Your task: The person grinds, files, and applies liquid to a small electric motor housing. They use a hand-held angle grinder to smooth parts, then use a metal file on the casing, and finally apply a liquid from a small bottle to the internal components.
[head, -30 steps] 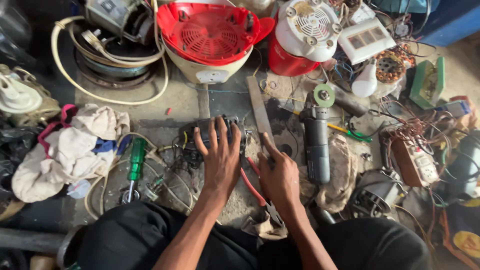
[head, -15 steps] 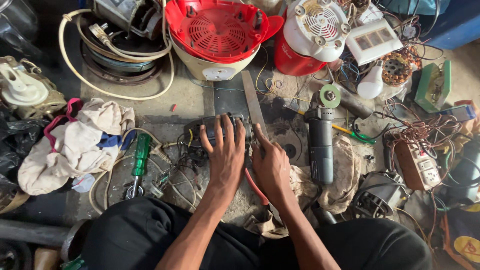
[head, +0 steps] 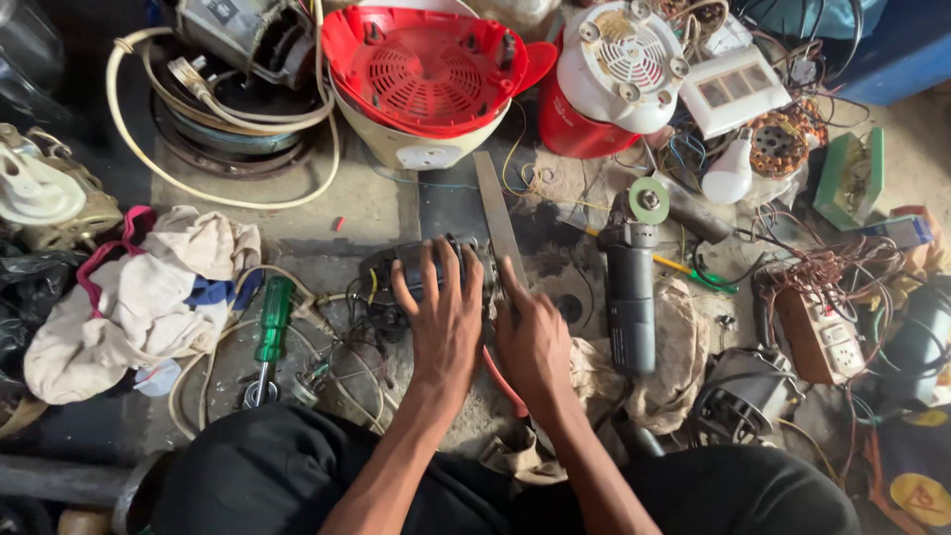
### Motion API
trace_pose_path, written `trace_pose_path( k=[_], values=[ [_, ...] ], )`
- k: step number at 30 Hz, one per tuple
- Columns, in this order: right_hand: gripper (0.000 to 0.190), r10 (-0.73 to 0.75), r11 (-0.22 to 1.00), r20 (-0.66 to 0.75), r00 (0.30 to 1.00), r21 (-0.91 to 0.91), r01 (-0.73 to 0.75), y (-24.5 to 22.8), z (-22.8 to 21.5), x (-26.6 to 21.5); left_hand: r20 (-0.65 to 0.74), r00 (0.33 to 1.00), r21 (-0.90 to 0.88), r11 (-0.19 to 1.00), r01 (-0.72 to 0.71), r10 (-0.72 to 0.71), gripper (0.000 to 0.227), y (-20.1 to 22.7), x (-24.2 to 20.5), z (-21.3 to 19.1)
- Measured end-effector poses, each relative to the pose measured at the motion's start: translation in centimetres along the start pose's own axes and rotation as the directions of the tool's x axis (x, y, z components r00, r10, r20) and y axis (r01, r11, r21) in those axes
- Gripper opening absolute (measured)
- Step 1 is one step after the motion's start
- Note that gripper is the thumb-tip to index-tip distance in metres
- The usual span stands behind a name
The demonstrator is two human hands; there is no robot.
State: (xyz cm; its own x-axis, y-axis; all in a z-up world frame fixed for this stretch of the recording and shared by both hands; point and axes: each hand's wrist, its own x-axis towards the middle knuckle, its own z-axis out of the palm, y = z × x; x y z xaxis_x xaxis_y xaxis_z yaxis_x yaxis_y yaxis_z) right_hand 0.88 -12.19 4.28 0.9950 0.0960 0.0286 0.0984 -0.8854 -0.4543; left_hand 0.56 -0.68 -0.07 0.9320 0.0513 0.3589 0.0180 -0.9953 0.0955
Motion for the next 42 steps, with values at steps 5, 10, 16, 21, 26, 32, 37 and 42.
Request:
trace_pose_path(
  k=[5,10,16,21,26,32,37,42],
  values=[
    [0.063,0.226,0.974,0.138,0.964,-0.032,-0.224,-0.6,-2.3,-6.4,0.065,0.997,-0.081,0.996,-0.024,0.029,0.053,-0.3,0.4,-0.9],
    [0.059,0.092,0.995,0.053,0.994,-0.051,-0.090,-0.4,-0.8,-0.7,0.020,0.999,-0.049,0.998,-0.048,0.049,0.053,0.0,0.4,-1.0],
    [0.050,0.010,0.991,-0.064,0.998,0.134,-0.002,0.4,-1.8,-0.1,-0.011,0.998,-0.016,0.998,-0.064,0.064,0.051,-0.3,-0.1,-0.9],
    [0.054,0.254,0.963,0.053,0.966,0.075,-0.258,-0.1,-3.4,-3.0,0.021,0.997,0.046,0.996,-0.070,0.069,0.051,-0.3,-0.3,-0.5],
    [0.048,0.157,0.979,0.024,0.987,0.129,-0.159,-0.7,-2.8,-4.7,-0.012,0.999,-0.028,0.998,-0.053,0.052,0.050,-0.3,-0.3,-0.1],
    [0.050,0.225,0.973,0.118,0.967,0.018,-0.229,-0.9,-2.1,-3.9,0.023,0.998,-0.026,0.998,-0.054,0.054,0.051,-0.3,-0.3,-0.2],
    [0.052,-0.011,0.999,-0.032,0.999,0.052,0.012,0.1,-0.2,0.2,0.007,0.999,-0.004,0.999,-0.052,0.052,0.048,-0.1,-0.5,-0.4],
    [0.055,0.140,0.989,0.104,0.985,0.022,-0.143,0.2,-2.1,-4.8,0.050,0.998,-0.030,0.999,-0.038,0.040,0.053,-0.2,0.3,-1.0]
  ],
)
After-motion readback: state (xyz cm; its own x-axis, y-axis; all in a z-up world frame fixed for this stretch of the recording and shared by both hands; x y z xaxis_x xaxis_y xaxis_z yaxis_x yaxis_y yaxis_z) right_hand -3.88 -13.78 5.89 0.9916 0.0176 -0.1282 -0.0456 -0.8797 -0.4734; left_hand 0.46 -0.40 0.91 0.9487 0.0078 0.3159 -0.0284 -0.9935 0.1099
